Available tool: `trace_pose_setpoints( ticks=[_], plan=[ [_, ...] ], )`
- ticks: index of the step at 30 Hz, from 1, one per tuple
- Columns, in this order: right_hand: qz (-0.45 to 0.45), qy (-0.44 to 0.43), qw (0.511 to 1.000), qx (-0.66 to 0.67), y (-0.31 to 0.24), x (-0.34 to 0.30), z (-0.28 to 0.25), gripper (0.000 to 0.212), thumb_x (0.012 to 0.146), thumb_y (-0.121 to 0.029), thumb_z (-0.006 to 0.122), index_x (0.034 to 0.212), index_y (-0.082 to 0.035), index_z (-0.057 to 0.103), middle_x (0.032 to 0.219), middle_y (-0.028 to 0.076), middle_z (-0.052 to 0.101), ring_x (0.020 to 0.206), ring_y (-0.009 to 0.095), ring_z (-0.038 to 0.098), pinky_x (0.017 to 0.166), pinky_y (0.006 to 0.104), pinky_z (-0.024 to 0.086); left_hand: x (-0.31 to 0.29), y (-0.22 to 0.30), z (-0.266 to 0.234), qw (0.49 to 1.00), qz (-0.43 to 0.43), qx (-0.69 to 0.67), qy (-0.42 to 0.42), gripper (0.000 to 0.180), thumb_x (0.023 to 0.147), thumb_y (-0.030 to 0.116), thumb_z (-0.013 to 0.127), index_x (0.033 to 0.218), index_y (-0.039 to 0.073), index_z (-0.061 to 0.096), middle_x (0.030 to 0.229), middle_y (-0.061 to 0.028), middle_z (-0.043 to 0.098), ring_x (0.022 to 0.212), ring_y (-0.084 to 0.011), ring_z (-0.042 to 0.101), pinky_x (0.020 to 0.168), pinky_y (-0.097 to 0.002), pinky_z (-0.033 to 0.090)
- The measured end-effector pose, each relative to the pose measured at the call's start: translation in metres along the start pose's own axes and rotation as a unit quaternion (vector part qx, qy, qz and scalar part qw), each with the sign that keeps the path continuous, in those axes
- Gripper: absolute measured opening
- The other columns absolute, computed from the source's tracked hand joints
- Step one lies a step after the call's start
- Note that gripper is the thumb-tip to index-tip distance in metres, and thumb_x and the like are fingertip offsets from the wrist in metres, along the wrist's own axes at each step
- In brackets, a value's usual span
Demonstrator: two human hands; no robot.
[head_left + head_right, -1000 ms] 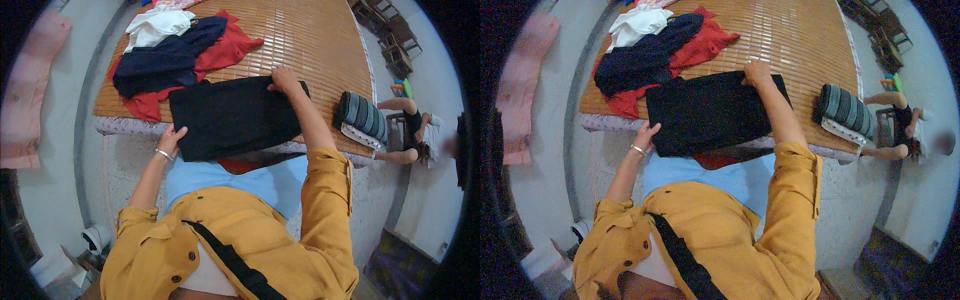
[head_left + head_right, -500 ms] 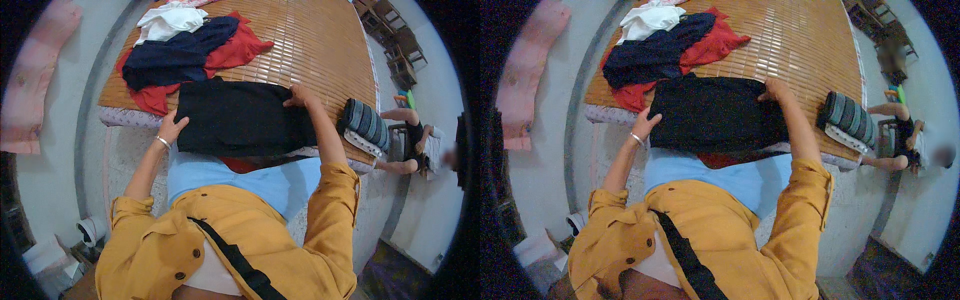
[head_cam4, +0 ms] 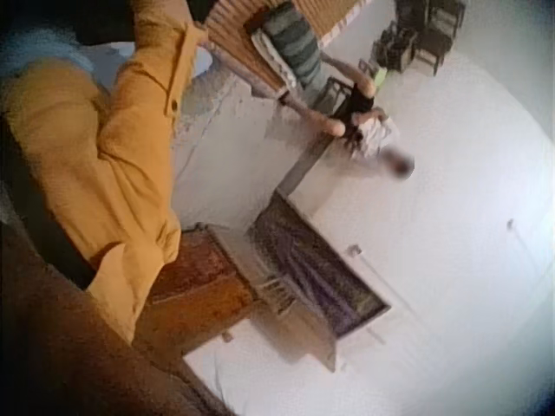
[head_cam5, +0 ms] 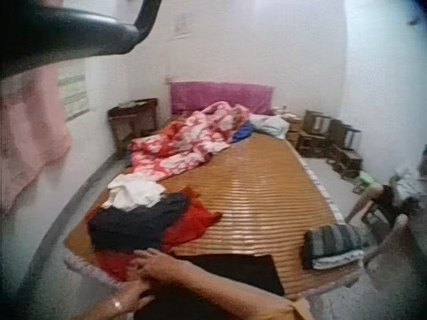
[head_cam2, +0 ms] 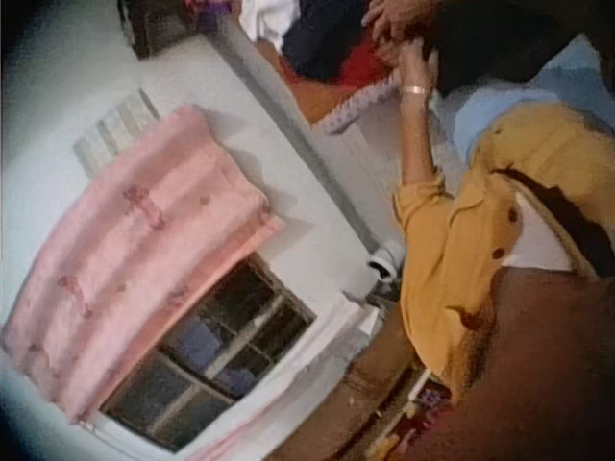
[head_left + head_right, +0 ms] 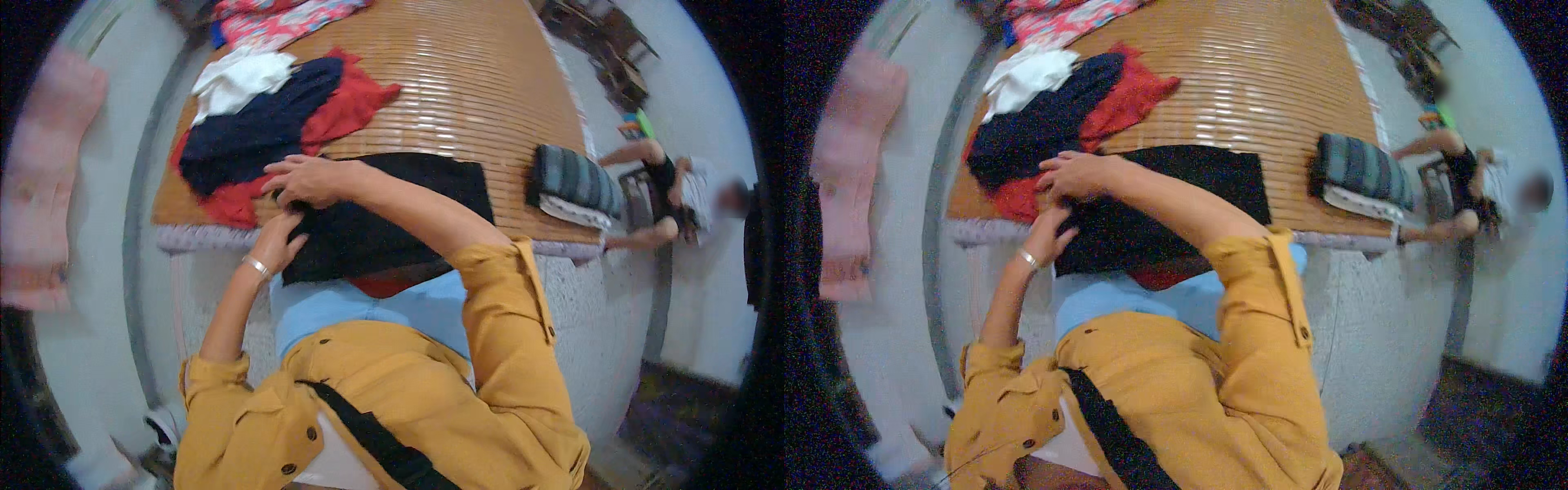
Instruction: The person folds a black pair of pants and a dark blue pair of pants on a bamboo mat. They smooth the fabric, fold the legs, and stack the items neatly on the mat.
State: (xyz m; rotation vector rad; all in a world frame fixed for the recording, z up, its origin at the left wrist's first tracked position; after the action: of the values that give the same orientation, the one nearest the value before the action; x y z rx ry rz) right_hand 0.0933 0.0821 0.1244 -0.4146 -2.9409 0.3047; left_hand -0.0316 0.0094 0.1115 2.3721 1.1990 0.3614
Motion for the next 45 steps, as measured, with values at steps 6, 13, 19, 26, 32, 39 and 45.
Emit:
trace_pose_setpoints(
  ticks=[6, 13, 19, 26, 32, 39, 45],
  plan=[
    [-0.042, -0.017, 0.998, -0.037, 0.011, 0.01, 0.047, 0.045, 0.072, -0.013, 0.06, 0.116, -0.021, 0.057, 0.14, -0.001, 0.032, 0.131, 0.029, 0.024, 0.101, 0.0444, 0.028, -0.003, 0.019, -0.008, 0.998, 0.056, -0.01, -0.026, 0.025, 0.071, 0.004, 0.063, 0.093, -0.002, 0.053, 0.087, -0.0203, 0.049, 0.085, -0.0393, 0.05, 0.073, -0.041, 0.042],
    [-0.016, -0.057, 0.973, 0.222, 0.005, 0.026, 0.063, 0.07, 0.071, -0.009, 0.058, 0.135, -0.016, 0.033, 0.143, 0.01, 0.025, 0.134, 0.031, 0.016, 0.106, 0.0463, 0.022, -0.021, 0.029, -0.017, 0.996, 0.082, -0.042, -0.016, 0.022, 0.069, 0.003, 0.064, 0.084, -0.003, 0.049, 0.082, -0.0199, 0.047, 0.079, -0.039, 0.048, 0.069, -0.0408, 0.041],
    [-0.005, -0.123, 0.991, 0.052, 0.002, 0.021, 0.066, 0.054, 0.077, -0.014, 0.054, 0.13, -0.02, 0.042, 0.145, 0.003, 0.023, 0.134, 0.03, 0.016, 0.105, 0.0497, 0.022, -0.018, 0.031, -0.015, 0.993, 0.06, -0.019, -0.098, 0.023, 0.068, 0.003, 0.066, 0.08, -0.003, 0.046, 0.079, -0.0205, 0.045, 0.076, -0.0393, 0.047, 0.066, -0.0413, 0.04],
    [-0.097, -0.008, 0.959, -0.267, 0.001, 0.018, 0.055, 0.031, 0.083, -0.026, 0.05, 0.112, -0.025, 0.06, 0.145, -0.004, 0.023, 0.133, 0.026, 0.02, 0.102, 0.0505, 0.023, -0.032, 0.018, -0.02, 0.996, 0.075, -0.023, -0.043, 0.03, 0.069, 0.002, 0.066, 0.096, -0.001, 0.054, 0.095, -0.0199, 0.054, 0.09, -0.0375, 0.051, 0.079, -0.0379, 0.042],
    [-0.005, 0.183, 0.982, -0.039, 0.025, -0.014, -0.03, 0.041, 0.069, -0.015, 0.062, 0.109, -0.022, 0.059, 0.127, 0.011, 0.047, 0.118, 0.028, 0.043, 0.095, 0.0418, 0.037, -0.025, 0.024, -0.054, 0.992, 0.023, -0.098, -0.071, 0.038, 0.072, 0.003, 0.063, 0.109, 0.002, 0.054, 0.105, -0.0188, 0.056, 0.101, -0.0358, 0.051, 0.091, -0.0378, 0.039],
    [0.336, 0.069, 0.926, 0.156, 0.055, -0.087, -0.021, 0.044, 0.081, -0.027, 0.061, 0.115, -0.002, 0.047, 0.112, 0.022, 0.055, 0.106, 0.036, 0.051, 0.087, 0.0416, 0.042, -0.023, -0.027, -0.048, 0.952, -0.095, -0.286, -0.047, 0.036, 0.075, 0.006, 0.063, 0.11, -0.002, 0.055, 0.096, -0.0056, 0.062, 0.086, -0.0125, 0.055, 0.08, -0.0271, 0.044],
    [0.564, -0.075, 0.822, 0.019, 0.055, -0.188, 0.049, 0.083, 0.066, -0.063, 0.063, 0.122, -0.004, 0.046, 0.122, 0.021, 0.05, 0.115, 0.039, 0.044, 0.092, 0.0449, 0.04, -0.08, -0.089, 0.003, 0.875, -0.299, -0.38, -0.027, 0.033, 0.077, 0.008, 0.065, 0.108, -0.002, 0.058, 0.097, -0.0045, 0.062, 0.085, -0.0126, 0.057, 0.079, -0.0264, 0.046]
  ],
)
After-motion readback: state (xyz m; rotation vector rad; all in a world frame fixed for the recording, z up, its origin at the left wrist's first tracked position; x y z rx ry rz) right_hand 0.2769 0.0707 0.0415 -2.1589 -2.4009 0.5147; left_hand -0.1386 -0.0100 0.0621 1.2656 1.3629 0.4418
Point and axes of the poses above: each hand's wrist, its own x-axis towards the middle knuckle, its own z-axis out of the palm, y = z × x, the point moved 3 cm from there along x, towards the middle knuckle
